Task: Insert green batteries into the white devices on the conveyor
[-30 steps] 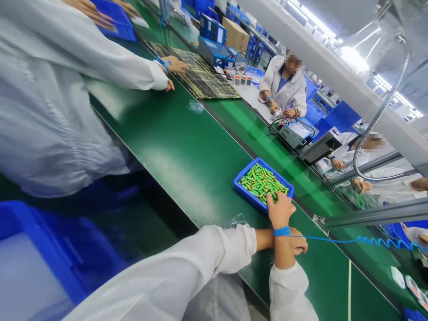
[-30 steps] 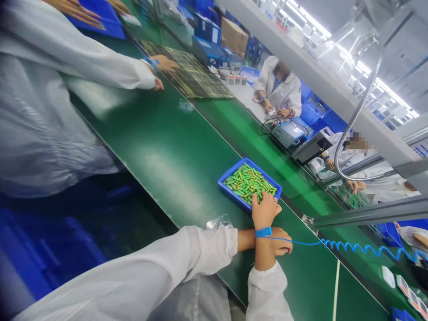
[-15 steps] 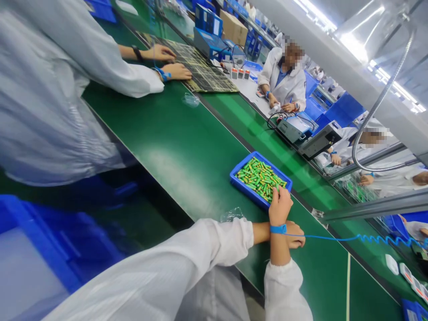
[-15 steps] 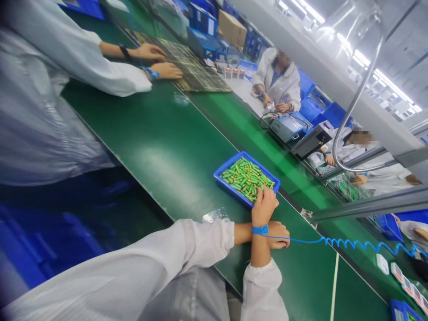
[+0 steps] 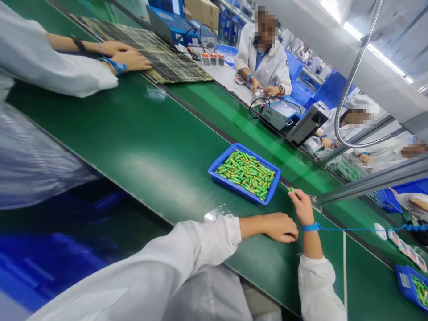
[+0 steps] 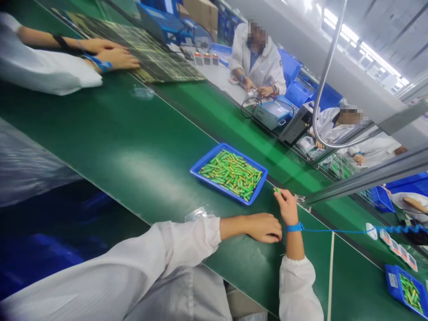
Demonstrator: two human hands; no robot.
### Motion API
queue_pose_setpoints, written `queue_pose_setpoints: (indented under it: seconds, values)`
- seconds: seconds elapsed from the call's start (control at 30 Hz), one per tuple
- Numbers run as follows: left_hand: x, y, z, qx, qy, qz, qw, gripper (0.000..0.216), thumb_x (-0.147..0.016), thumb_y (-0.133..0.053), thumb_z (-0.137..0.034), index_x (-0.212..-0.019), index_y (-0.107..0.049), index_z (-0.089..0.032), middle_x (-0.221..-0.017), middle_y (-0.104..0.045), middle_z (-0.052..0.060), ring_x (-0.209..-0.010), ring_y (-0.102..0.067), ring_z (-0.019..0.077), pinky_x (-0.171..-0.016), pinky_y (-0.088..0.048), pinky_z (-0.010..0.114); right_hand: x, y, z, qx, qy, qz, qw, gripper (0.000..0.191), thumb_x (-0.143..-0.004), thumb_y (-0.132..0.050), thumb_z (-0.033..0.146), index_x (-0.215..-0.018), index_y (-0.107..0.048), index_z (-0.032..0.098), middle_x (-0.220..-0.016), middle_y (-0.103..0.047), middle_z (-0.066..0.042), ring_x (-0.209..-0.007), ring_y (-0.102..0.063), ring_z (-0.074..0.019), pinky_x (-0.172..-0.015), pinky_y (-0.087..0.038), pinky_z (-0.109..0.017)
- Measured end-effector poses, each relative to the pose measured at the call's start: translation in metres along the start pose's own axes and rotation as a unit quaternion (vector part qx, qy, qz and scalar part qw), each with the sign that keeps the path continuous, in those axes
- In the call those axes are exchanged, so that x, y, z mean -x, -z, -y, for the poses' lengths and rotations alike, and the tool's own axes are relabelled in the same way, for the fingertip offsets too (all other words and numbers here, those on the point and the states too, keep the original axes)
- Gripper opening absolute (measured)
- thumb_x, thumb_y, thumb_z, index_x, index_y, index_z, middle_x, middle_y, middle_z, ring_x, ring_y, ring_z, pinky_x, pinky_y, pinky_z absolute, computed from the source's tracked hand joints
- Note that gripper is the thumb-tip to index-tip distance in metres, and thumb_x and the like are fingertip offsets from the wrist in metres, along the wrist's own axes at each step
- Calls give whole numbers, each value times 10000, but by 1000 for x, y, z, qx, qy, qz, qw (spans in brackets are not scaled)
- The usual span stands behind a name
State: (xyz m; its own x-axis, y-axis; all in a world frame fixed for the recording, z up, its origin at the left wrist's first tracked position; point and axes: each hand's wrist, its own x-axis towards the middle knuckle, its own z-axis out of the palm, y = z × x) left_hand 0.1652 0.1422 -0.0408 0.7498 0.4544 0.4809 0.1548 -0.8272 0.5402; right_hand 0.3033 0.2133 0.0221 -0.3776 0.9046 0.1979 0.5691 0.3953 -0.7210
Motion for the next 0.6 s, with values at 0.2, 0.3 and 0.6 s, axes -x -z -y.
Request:
queue_pose_setpoints:
  seconds: [0.2,0.3,0.6]
  values:
    - [2,-4,-17,85,-9,24,996,73,-1024,-731,-266,-1002,-801,-274,-1028,-833,8,-993,-770,201,-818,-549,288,13,-31,-29,25,26,29,999,341,-1020,-669,466,-1158,-870,226,-1118,-805,-119,-1070,-689,-291,-1047,-511,-470]
    - [4,-2,-18,98,16,44,994,98,-1048,-703,-277,-1038,-800,-264,-1062,-833,31,-1002,-764,206,-867,-547,299,14,-38,-35,54,51,39,996,329,-1060,-646,413,-1244,-852,235,-1156,-774,-121,-1120,-668,-293,-1054,-511,-463]
    - [6,2,-47,113,52,137,983,236,-1114,-575,-366,-1077,-777,-250,-1119,-829,78,-1097,-747,238,-1051,-522,347,13,-54,-44,66,64,26,995,301,-1061,-627,266,-1272,-837,218,-1202,-767,-122,-1151,-667,-291,-1071,-509,-443]
